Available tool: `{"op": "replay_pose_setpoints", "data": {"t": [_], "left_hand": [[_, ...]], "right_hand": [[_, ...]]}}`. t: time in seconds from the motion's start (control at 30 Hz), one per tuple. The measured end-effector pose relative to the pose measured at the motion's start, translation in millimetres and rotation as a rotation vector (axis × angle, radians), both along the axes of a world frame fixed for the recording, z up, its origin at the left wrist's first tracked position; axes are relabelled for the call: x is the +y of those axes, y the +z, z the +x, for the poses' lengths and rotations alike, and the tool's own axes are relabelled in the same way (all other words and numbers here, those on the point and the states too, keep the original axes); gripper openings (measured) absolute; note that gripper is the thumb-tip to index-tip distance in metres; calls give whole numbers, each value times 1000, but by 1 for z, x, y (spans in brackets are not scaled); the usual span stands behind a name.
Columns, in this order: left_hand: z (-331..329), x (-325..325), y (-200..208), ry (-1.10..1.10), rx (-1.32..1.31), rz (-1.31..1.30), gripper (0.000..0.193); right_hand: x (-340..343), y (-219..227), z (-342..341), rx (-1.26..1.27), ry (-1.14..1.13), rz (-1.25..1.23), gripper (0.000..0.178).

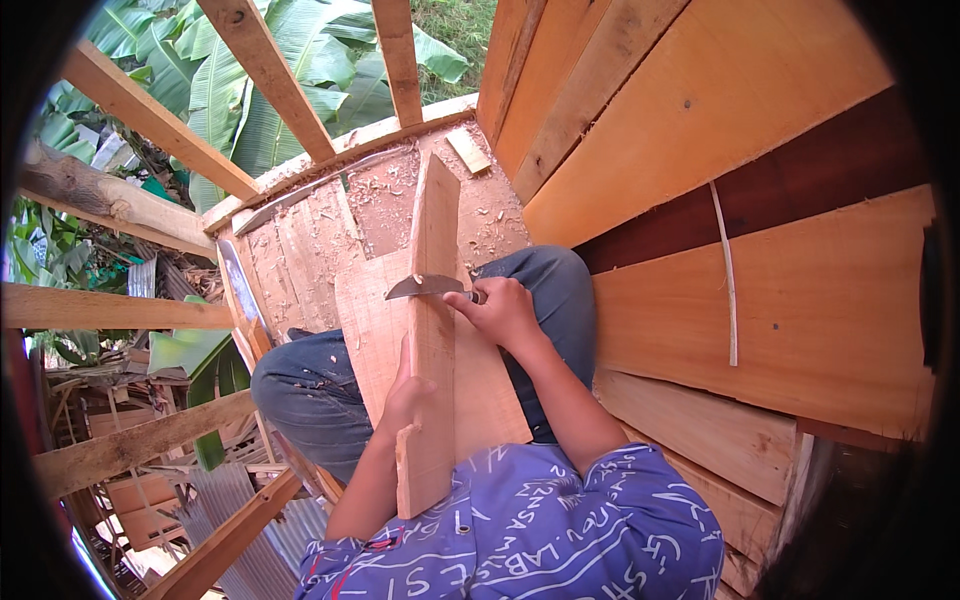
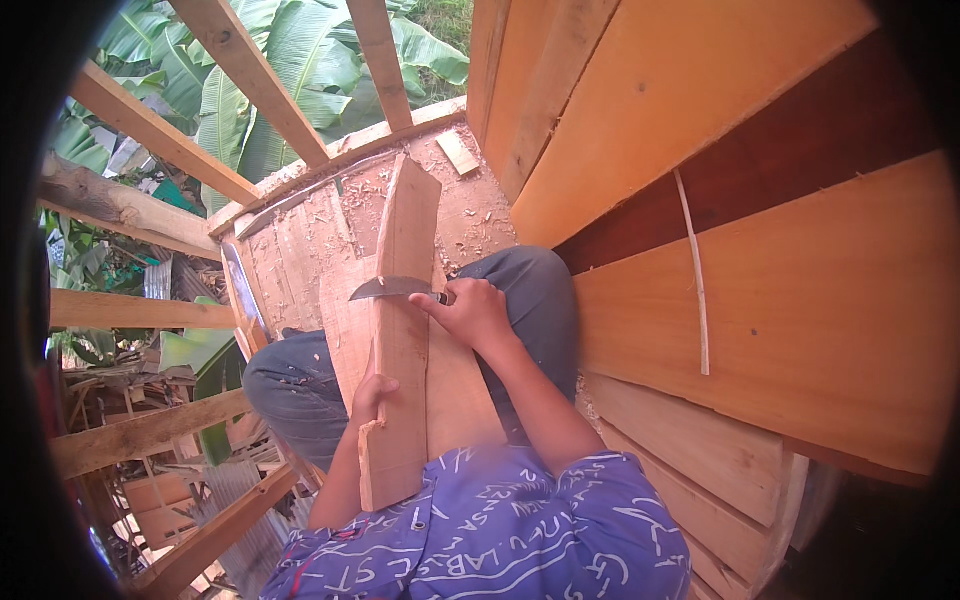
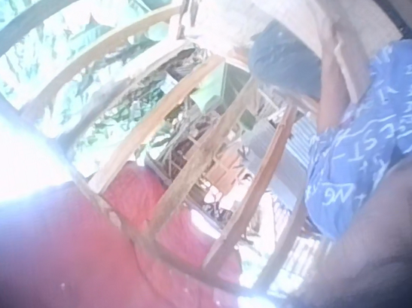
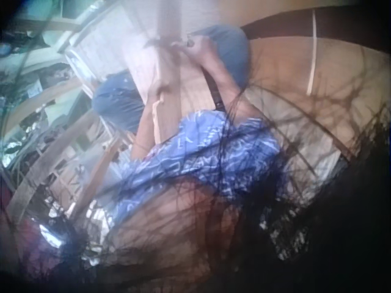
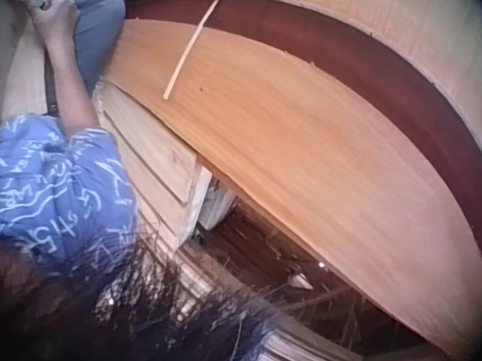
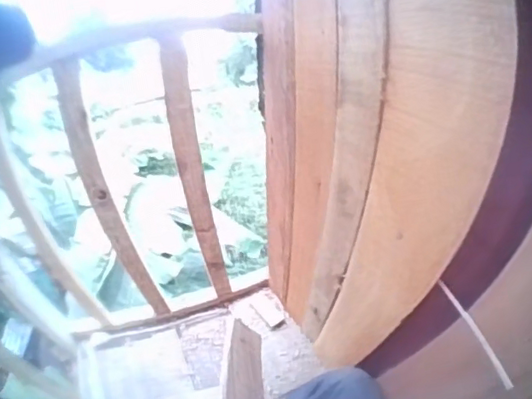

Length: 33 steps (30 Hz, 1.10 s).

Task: The person sits cross-legged on a wooden floor and uses a curved knife to shave and shape a rectangular piece of light-colored wood. They hold the wood steady with their left hand and make repeated carving strokes with the knife in their right hand, removing thin shavings from the surface.

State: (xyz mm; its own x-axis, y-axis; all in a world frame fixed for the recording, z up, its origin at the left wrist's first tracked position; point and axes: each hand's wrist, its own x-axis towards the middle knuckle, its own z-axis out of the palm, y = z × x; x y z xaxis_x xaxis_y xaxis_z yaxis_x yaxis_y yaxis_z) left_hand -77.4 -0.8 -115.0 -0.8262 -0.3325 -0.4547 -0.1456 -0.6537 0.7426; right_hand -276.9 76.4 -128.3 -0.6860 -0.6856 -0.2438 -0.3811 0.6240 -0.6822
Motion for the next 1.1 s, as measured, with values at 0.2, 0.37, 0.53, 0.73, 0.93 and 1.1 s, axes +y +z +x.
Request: {"op": "replay_pose_setpoints", "data": {"t": [0.2, 0.37, 0.53, 0.73, 0.93, 1.1], "left_hand": [[1, -3, -8, -10, -19, -34, 99], [0, -3, -11, -9, -1, -33, 98], [-7, -4, -9, -31, 158, -13, 98], [-3, 0, -16, 28, 136, 57, 99], [-2, 0, -9, -3, 89, 45, 100], [-8, 3, 0, -4, 139, 94, 100]], "right_hand": [[29, -6, -23, -776, 292, -287, 39], [53, 1, -22, -1385, 278, -461, 25], [58, 8, -12, -1323, 239, -307, 23], [59, 5, -6, -1255, 166, -410, 22], [62, -1, -2, -1290, 117, -459, 22], [61, -4, -4, -1244, 80, -479, 23]]}}
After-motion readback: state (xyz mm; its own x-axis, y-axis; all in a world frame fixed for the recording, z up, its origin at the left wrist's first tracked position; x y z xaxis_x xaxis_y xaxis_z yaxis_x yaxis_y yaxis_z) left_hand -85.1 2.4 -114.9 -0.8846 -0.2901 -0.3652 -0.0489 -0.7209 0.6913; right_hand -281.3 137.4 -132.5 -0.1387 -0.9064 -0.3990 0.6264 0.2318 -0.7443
